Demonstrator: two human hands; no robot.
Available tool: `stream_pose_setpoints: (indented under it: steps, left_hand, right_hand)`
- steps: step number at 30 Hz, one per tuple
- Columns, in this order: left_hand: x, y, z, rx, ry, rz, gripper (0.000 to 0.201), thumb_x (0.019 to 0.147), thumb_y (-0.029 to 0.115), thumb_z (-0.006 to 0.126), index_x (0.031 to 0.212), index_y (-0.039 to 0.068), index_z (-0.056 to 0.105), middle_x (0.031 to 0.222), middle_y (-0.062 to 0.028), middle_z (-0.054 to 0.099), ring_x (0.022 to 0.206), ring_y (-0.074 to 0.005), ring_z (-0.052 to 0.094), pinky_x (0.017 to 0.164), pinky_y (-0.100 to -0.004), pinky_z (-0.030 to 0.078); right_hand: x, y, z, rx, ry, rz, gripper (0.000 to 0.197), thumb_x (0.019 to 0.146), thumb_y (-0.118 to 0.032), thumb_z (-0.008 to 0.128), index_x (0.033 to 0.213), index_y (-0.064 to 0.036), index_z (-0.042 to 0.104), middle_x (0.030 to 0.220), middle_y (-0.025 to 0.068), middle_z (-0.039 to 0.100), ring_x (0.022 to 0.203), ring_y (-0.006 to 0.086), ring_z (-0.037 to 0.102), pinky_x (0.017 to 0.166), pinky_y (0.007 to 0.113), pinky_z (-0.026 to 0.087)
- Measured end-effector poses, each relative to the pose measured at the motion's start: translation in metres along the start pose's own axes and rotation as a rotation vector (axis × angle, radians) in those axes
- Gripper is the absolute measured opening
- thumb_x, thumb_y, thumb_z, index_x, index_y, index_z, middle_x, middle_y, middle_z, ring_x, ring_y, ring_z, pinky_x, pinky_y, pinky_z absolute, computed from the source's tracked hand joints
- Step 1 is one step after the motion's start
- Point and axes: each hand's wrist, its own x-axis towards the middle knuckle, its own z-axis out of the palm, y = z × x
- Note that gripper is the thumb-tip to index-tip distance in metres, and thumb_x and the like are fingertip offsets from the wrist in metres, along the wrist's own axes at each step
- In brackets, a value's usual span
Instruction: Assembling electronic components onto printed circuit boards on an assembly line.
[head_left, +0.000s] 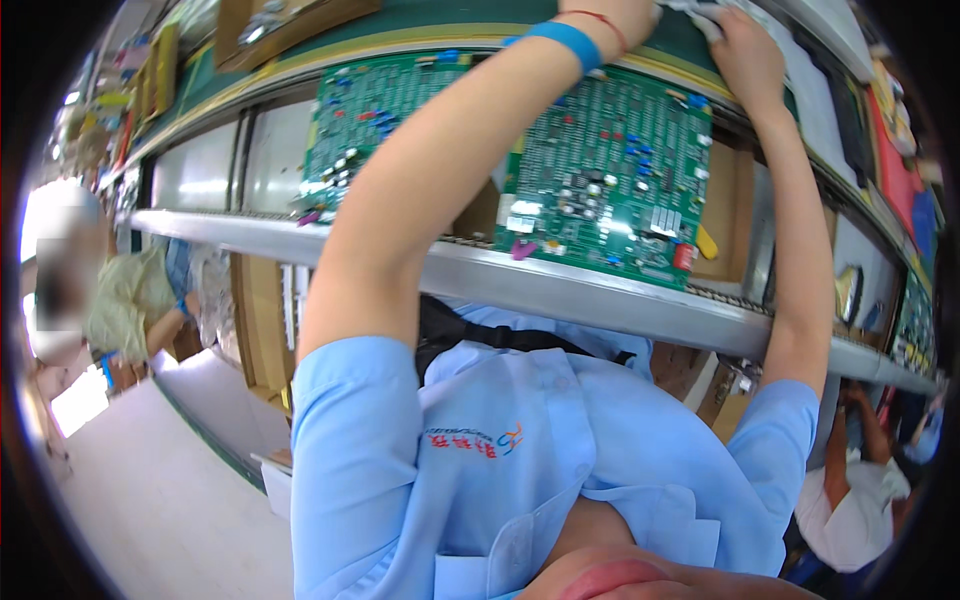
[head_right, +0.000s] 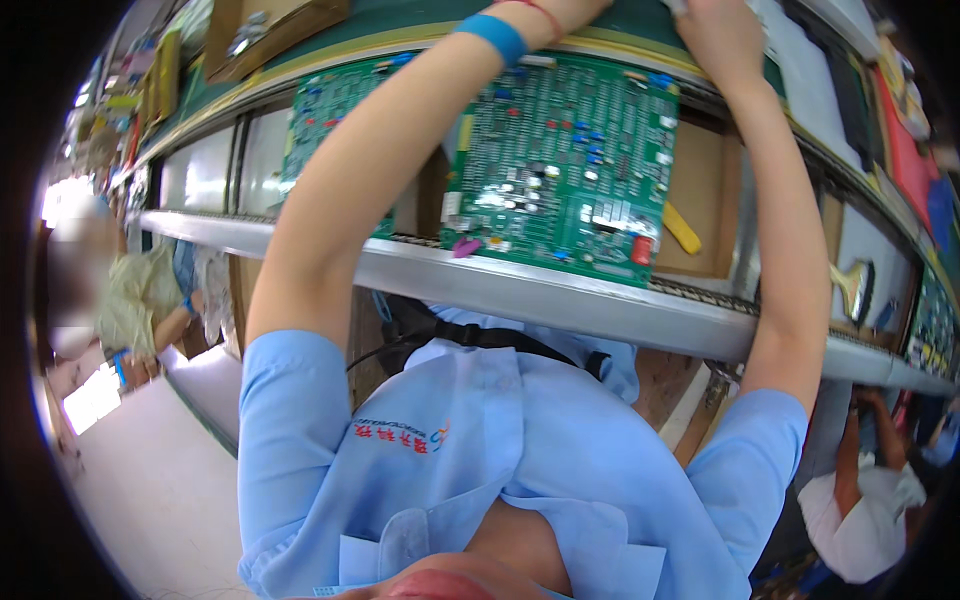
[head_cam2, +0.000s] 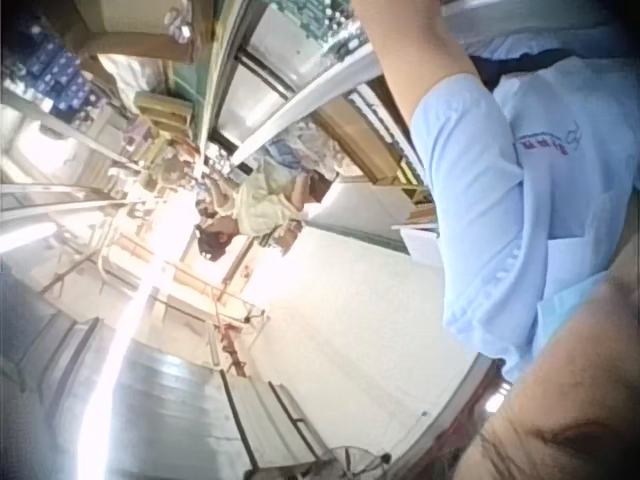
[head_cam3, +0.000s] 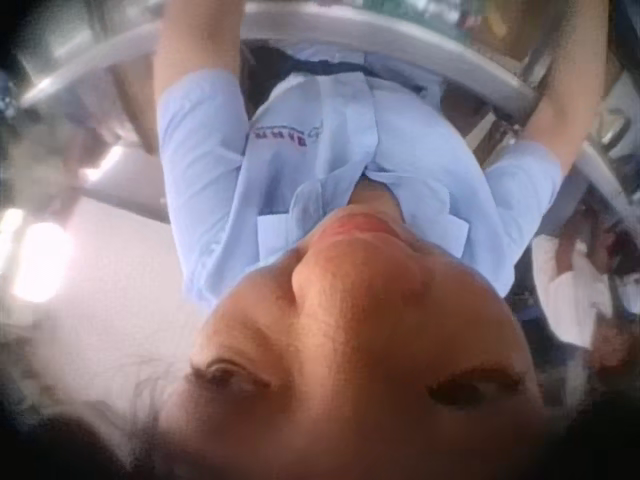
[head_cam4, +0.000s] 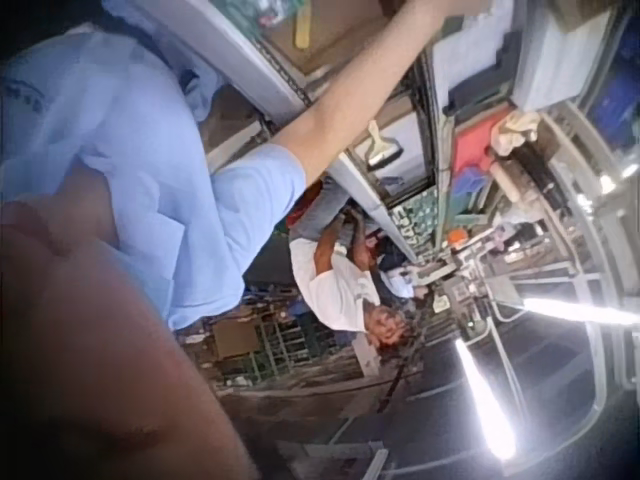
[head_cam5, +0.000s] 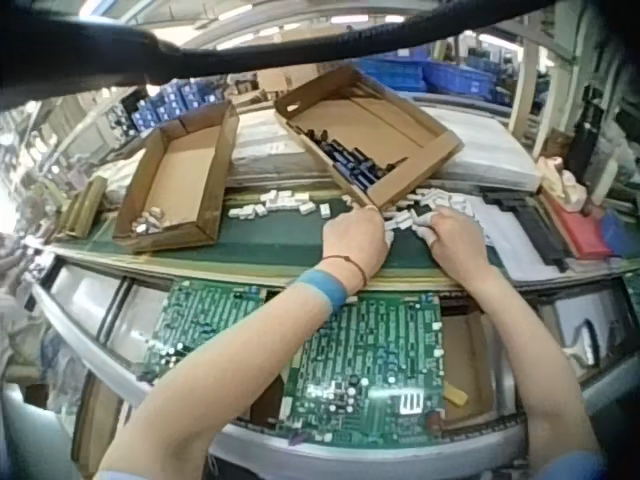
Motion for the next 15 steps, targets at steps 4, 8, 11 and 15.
stream_pose_setpoints:
  steps: [4,8,11,15]
  left_hand:
    - [-0.017,-0.012,-0.020,-0.217,-0.031,-0.119,0.016,0.079,0.014,0.060,0.088,0.003,0.067,0.090,-0.0208,0.068,0.087,-0.0348,0.067,0.077,-0.0425,0.054]
    - [-0.047,-0.040,-0.091,-0.357,0.079,0.113,0.014,0.078,0.013,0.062,0.080,0.000,0.062,0.086,-0.0228,0.067,0.085,-0.0388,0.065,0.074,-0.0440,0.052]
    - [-0.104,-0.067,-0.199,-0.580,-0.174,-0.141,0.018,0.082,0.013,0.069,0.088,-0.005,0.067,0.071,-0.0118,0.067,0.066,-0.0167,0.066,0.059,-0.0282,0.051]
    - [-0.185,-0.164,-0.229,-0.447,-0.068,-0.314,0.025,0.088,0.022,0.069,0.102,0.001,0.069,0.079,-0.0051,0.069,0.063,-0.0085,0.062,0.057,-0.0228,0.051]
  right_hand:
    - [-0.005,0.023,0.032,-0.118,-0.073,-0.055,0.025,0.086,-0.015,0.055,0.110,-0.0152,0.064,0.103,0.0068,0.063,0.094,0.0304,0.062,0.074,0.042,0.052]
    - [-0.007,0.017,0.015,0.005,-0.125,0.051,0.026,0.087,-0.019,0.056,0.111,-0.0143,0.064,0.110,0.0072,0.062,0.100,0.0299,0.061,0.078,0.042,0.051]
    - [-0.007,0.023,0.022,-0.090,-0.150,0.103,0.027,0.088,-0.023,0.055,0.113,-0.0149,0.063,0.116,0.0075,0.062,0.104,0.0314,0.059,0.083,0.041,0.050]
    - [-0.012,0.050,0.034,-0.098,-0.191,0.110,0.033,0.088,-0.013,0.052,0.120,-0.0155,0.061,0.129,0.0120,0.056,0.122,0.0320,0.051,0.097,0.038,0.043]
